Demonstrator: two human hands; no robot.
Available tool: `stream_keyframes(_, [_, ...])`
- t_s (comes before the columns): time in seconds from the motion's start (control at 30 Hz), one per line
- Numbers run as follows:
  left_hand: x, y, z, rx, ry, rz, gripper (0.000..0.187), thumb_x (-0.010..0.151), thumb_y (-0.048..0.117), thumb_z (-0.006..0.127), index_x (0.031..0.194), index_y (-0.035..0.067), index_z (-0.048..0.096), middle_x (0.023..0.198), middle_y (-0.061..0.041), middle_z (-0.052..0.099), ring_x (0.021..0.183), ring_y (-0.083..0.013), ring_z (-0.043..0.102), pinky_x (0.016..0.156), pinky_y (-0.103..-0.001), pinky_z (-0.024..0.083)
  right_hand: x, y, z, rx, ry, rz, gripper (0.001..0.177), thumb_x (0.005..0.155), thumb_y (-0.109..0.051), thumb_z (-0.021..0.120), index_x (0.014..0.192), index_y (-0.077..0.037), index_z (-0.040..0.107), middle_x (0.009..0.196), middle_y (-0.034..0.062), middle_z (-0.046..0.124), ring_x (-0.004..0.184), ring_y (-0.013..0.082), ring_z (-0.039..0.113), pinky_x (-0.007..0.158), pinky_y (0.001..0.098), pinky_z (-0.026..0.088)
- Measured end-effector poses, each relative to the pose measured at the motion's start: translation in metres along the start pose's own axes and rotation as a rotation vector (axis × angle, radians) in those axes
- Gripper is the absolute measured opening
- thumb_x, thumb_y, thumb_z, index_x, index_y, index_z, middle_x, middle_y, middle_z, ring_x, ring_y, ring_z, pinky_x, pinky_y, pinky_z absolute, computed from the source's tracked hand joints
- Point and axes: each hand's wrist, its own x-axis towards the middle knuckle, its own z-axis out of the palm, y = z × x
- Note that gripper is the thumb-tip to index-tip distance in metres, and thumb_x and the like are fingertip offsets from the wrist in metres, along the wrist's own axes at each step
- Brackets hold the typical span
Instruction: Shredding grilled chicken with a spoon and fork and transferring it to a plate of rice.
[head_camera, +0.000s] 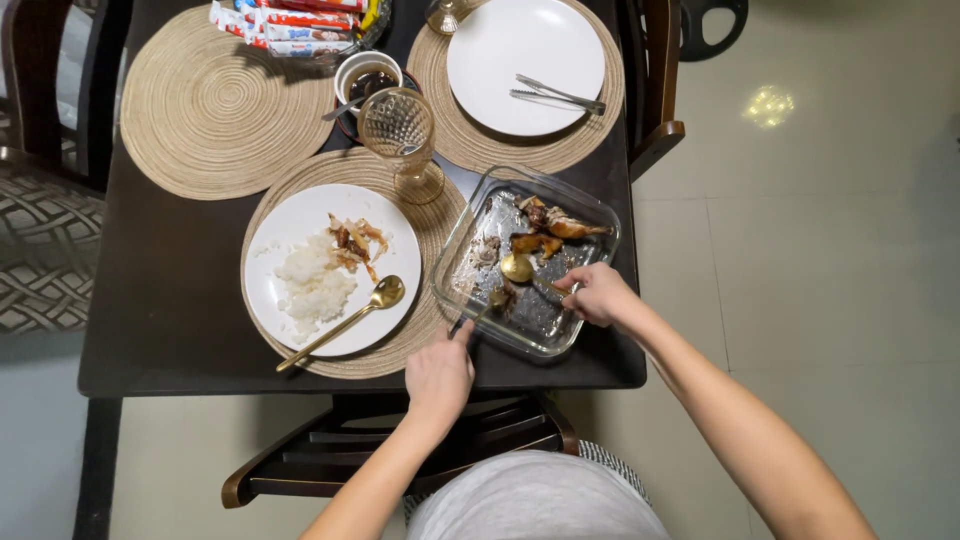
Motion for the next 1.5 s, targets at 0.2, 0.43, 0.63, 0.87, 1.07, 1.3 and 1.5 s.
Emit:
stream_keyframes(0.2, [-0.001,0.001,-0.005,-0.138,0.060,-0.161,0.026,0.094,0.019,0.063,0.116,0.021,0.076,0.094,-0.014,0.074,0.077,-0.0373,0.071,0.069,-0.050,0.056,-0.018,0.015,0.014,0.100,0.118,-0.097,0.035,0.083,-0.008,0.074,0.118,-0.012,0.076,0.068,0.0094,0.071,0.057,0.0122,0.063,0.060,0.0330,0.054])
stream_keyframes(0.43, [-0.004,0.003,-0.012,-0.204,0.178,-0.111,0.026,0.089,0.015,0.064,0.110,0.018,0.077,0.097,-0.012,0.075,0.076,-0.0368,0.071,0.066,-0.050,0.056,-0.102,-0.004,0.047,0.037,0.226,-0.049,0.033,0.085,-0.006,0.068,0.118,-0.010,0.074,0.065,0.0203,0.067,0.055,0.0259,0.062,0.060,0.0423,0.051])
stream_keyframes(0.63, [-0.004,-0.002,-0.028,-0.081,0.062,-0.072,0.031,0.085,0.014,0.066,0.112,0.023,0.079,0.085,-0.009,0.070,0.071,-0.0326,0.070,0.062,-0.046,0.055,-0.110,-0.013,0.055,0.060,0.257,-0.059,0.034,0.090,-0.005,0.062,0.123,-0.010,0.068,0.070,0.0261,0.068,0.062,0.0384,0.068,0.066,0.0479,0.052])
stream_keyframes(0.87, [0.006,0.002,-0.005,0.034,0.078,0.076,0.043,0.079,0.008,0.068,0.119,0.021,0.076,0.087,-0.012,0.068,0.068,-0.0314,0.070,0.060,-0.044,0.056,-0.099,-0.005,0.062,-0.044,0.360,-0.209,0.032,0.090,-0.006,0.060,0.121,-0.011,0.068,0.085,0.0248,0.073,0.084,0.0454,0.070,0.075,0.0516,0.057])
stream_keyframes(1.07, [0.011,0.004,0.001,-0.022,0.056,0.068,0.043,0.081,0.007,0.065,0.121,0.019,0.075,0.092,-0.014,0.069,0.069,-0.0332,0.070,0.061,-0.046,0.056,-0.108,-0.015,0.060,-0.184,0.334,-0.125,0.035,0.093,-0.009,0.057,0.127,-0.017,0.065,0.083,0.0253,0.072,0.083,0.0455,0.070,0.076,0.0550,0.056])
stream_keyframes(1.3, [0.021,0.003,-0.021,-0.377,-0.045,-0.298,0.021,0.095,0.024,0.067,0.111,0.024,0.081,0.080,-0.013,0.073,0.075,-0.0349,0.070,0.070,-0.047,0.054,-0.100,-0.002,0.070,-0.236,0.355,-0.110,0.037,0.093,-0.008,0.057,0.128,-0.018,0.063,0.079,0.0247,0.071,0.079,0.0459,0.070,0.073,0.0567,0.056])
stream_keyframes(1.5, [0.015,-0.016,-0.032,-0.125,0.089,0.078,0.035,0.079,0.010,0.071,0.110,0.023,0.081,0.086,-0.009,0.071,0.073,-0.0323,0.070,0.063,-0.045,0.054,-0.098,-0.002,0.063,-0.369,0.338,-0.168,0.048,0.085,-0.001,0.058,0.131,-0.016,0.062,0.075,0.0248,0.070,0.076,0.0446,0.070,0.071,0.0562,0.055])
